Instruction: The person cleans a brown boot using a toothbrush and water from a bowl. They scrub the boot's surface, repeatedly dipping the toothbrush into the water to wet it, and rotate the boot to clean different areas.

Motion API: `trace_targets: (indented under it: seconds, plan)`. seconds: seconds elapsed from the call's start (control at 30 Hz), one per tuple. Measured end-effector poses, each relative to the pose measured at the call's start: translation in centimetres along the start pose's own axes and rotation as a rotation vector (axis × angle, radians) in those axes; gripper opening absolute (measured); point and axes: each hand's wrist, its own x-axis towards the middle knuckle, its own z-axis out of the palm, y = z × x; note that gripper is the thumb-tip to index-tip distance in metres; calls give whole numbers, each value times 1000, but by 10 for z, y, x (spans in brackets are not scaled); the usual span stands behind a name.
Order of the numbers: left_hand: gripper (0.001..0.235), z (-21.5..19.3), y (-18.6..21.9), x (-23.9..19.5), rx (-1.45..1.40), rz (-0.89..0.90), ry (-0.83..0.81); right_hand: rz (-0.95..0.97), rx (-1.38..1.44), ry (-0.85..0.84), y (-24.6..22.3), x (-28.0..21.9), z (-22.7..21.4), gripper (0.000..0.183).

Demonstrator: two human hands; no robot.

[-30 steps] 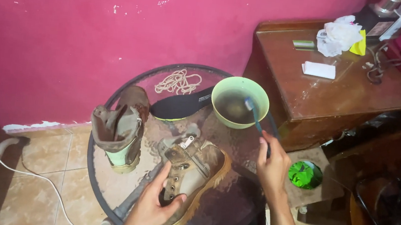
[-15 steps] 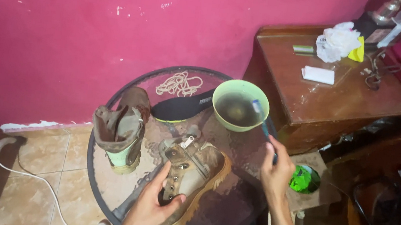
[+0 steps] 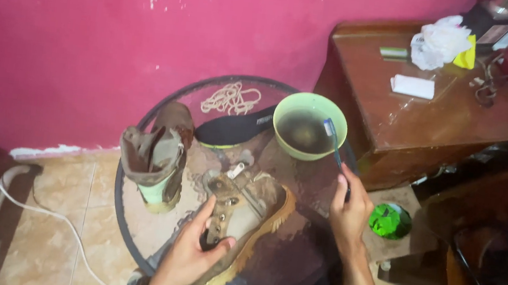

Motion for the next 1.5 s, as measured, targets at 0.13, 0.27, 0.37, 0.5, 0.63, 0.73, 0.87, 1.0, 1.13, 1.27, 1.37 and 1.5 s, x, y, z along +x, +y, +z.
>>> trace_targets:
  seconds: [0.13, 0.27, 0.37, 0.5, 0.63, 0.73, 0.87, 1.0, 1.13, 1.27, 1.37, 1.5]
  plan:
    - [100, -1, 0, 1, 26, -1, 2, 87, -171, -174, 14, -5, -3, 26]
    - [99, 1, -10, 9, -16, 67, 11, 301, 151, -97, -10, -2, -18, 36]
    - [98, 0, -13, 5, -8, 106, 9, 316, 378, -336, -3, -24, -30, 42]
    - [98, -4, -2, 7, 38, 125, -32, 498, 456, -667, -29, -39, -38, 36]
    - [100, -7, 7, 10, 73, 7, -49, 346, 287, -559, -17, -77, -22, 36]
    - [94, -6, -10, 15, 9, 173, -11, 195, 327, -547, -33, -86, -24, 20]
    - [97, -5, -12, 17, 5, 109, 19, 249, 360, -523, -43, -89, -25, 21]
    - [95, -5, -17, 23, -45, 232, 39, 332, 353, -478, -34, -94, -11, 22]
    - [96, -6, -16, 19, -70, 176, 18, 309, 365, -513, -42, -103, -19, 18]
    - [95, -4, -16, 18, -30, 201, 43, 371, 391, -558, -52, -110, -26, 21]
    - [96, -5, -8, 13, -24, 136, 28, 390, 418, -540, -36, -121, -15, 22]
    - [99, -5, -10, 15, 51, 160, 31, 446, 403, -588, -51, -116, -21, 25]
